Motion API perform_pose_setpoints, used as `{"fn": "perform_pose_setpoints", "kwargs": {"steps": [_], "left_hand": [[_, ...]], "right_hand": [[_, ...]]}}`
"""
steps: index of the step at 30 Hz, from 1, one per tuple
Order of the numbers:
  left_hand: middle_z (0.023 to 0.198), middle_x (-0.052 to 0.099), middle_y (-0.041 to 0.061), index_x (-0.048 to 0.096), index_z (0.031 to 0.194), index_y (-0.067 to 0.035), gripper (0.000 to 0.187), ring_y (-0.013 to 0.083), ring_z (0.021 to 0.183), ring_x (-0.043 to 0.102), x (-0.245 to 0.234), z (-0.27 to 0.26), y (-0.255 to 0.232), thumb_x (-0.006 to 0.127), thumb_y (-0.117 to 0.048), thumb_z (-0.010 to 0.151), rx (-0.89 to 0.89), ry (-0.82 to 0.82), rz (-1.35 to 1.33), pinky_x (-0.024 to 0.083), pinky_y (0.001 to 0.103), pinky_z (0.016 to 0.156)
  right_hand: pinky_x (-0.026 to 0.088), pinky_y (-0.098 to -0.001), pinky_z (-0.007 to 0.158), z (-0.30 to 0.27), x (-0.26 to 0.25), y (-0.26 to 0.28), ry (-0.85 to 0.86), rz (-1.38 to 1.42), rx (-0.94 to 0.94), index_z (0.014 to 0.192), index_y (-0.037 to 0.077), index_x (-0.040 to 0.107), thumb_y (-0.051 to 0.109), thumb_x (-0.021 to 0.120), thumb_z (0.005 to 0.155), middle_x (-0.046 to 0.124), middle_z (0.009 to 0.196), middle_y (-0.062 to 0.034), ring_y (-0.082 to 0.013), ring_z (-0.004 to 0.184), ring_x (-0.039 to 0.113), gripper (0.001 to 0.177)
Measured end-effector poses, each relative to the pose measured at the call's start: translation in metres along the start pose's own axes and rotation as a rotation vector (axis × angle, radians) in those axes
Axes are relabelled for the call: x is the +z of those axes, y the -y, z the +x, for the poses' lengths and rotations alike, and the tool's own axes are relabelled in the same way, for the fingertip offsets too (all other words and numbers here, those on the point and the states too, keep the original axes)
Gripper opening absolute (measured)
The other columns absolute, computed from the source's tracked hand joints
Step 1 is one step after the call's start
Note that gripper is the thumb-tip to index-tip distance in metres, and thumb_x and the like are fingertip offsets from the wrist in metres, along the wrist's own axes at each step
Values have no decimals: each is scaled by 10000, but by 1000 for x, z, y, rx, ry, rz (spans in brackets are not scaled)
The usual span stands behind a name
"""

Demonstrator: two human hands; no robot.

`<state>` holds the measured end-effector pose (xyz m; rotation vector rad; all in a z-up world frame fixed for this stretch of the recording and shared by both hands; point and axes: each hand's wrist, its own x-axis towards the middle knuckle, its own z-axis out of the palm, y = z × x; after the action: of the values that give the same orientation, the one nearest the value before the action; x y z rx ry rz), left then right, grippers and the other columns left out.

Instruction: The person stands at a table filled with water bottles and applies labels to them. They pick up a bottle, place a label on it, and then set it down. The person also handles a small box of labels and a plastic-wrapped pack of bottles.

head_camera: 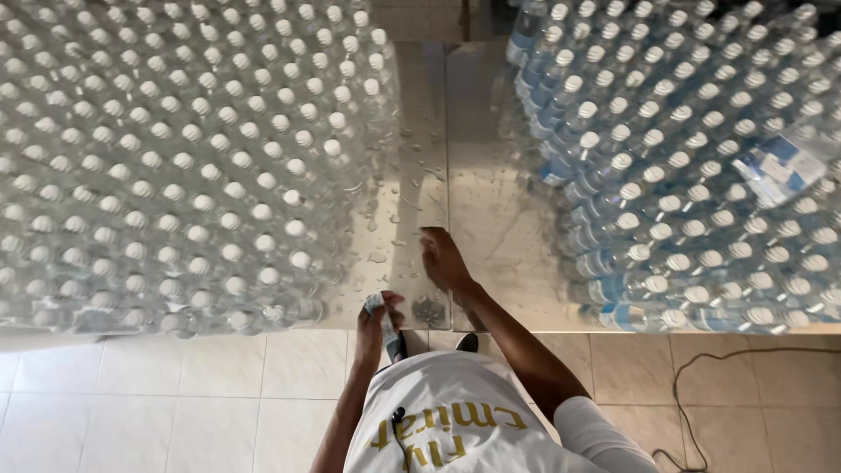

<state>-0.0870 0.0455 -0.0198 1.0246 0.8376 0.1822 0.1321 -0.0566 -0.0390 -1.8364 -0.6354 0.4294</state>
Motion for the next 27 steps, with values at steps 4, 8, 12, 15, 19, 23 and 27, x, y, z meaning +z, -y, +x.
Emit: {"fn": "perform_pose_setpoints", "kwargs": {"steps": [4, 8, 12, 15, 19, 23, 27], "left_hand": [[1273, 800, 251, 662, 1430, 6, 535, 306, 799, 789, -24, -14, 4, 551, -240, 968, -99, 124, -333, 638, 402, 640], [1339, 775, 253, 612, 1501, 11, 562, 355, 1020, 816, -25, -42, -21, 582, -259, 1009, -69, 177, -438, 669, 495, 845], [1451, 704, 285, 593, 1473, 43, 496, 452, 1181, 733, -29, -54, -34, 645, -169, 1028, -178, 124, -518, 606, 535, 956], [1393, 725, 350, 605, 1424, 77, 521, 484, 1196, 743, -32, -46, -27, 730, -122, 959, -194, 46, -468, 631, 557, 946], [1246, 800, 261, 645, 1371, 60, 460, 341, 1031, 786, -24, -39, -39, 754, -148, 975, -190, 102, -356, 653, 439, 830], [1092, 817, 270, 748, 1231, 80, 429, 406, 945, 826, -19, -6, -5, 887, -204, 941, -228, 64, -329, 680, 576, 864], [1011, 823, 201, 769, 1160, 36, 403, 338, 885, 825, 13, 5, -15, 902, -276, 942, -234, 104, -276, 687, 528, 826]], "right_hand": [[481, -525, 1258, 49, 59, 70, 73, 129, 35, 1635, 99, 468, 9, 576, 1027, 527, 1566, -197, -402, 1492, 550, 624], [365, -583, 1337, 131, 105, 76, -18, 89, -48, 1720, 22, 280, 107, 739, 998, 369, 1687, -302, -474, 1593, 378, 860], [413, -450, 1253, 175, 136, 61, -48, -49, 83, 1689, 38, 313, 381, 759, 1003, 355, 1752, -184, -378, 1582, 427, 888], [571, -448, 1056, 148, 109, 116, -14, -73, 160, 1638, 46, 358, 303, 722, 1023, 456, 1686, -172, -396, 1360, 639, 759], [676, -422, 814, 104, 73, 83, -121, -95, 91, 1557, 43, 462, 265, 759, 988, 565, 1504, -173, -326, 1163, 706, 679], [594, -590, 1111, 30, 17, 29, -215, -195, 149, 1592, 72, 428, 356, 826, 968, 569, 1470, -192, -452, 1351, 643, 793], [665, -560, 968, -49, -31, 5, -352, -327, 235, 1484, 76, 540, 396, 897, 898, 660, 1310, -165, -421, 1206, 722, 757]]}}
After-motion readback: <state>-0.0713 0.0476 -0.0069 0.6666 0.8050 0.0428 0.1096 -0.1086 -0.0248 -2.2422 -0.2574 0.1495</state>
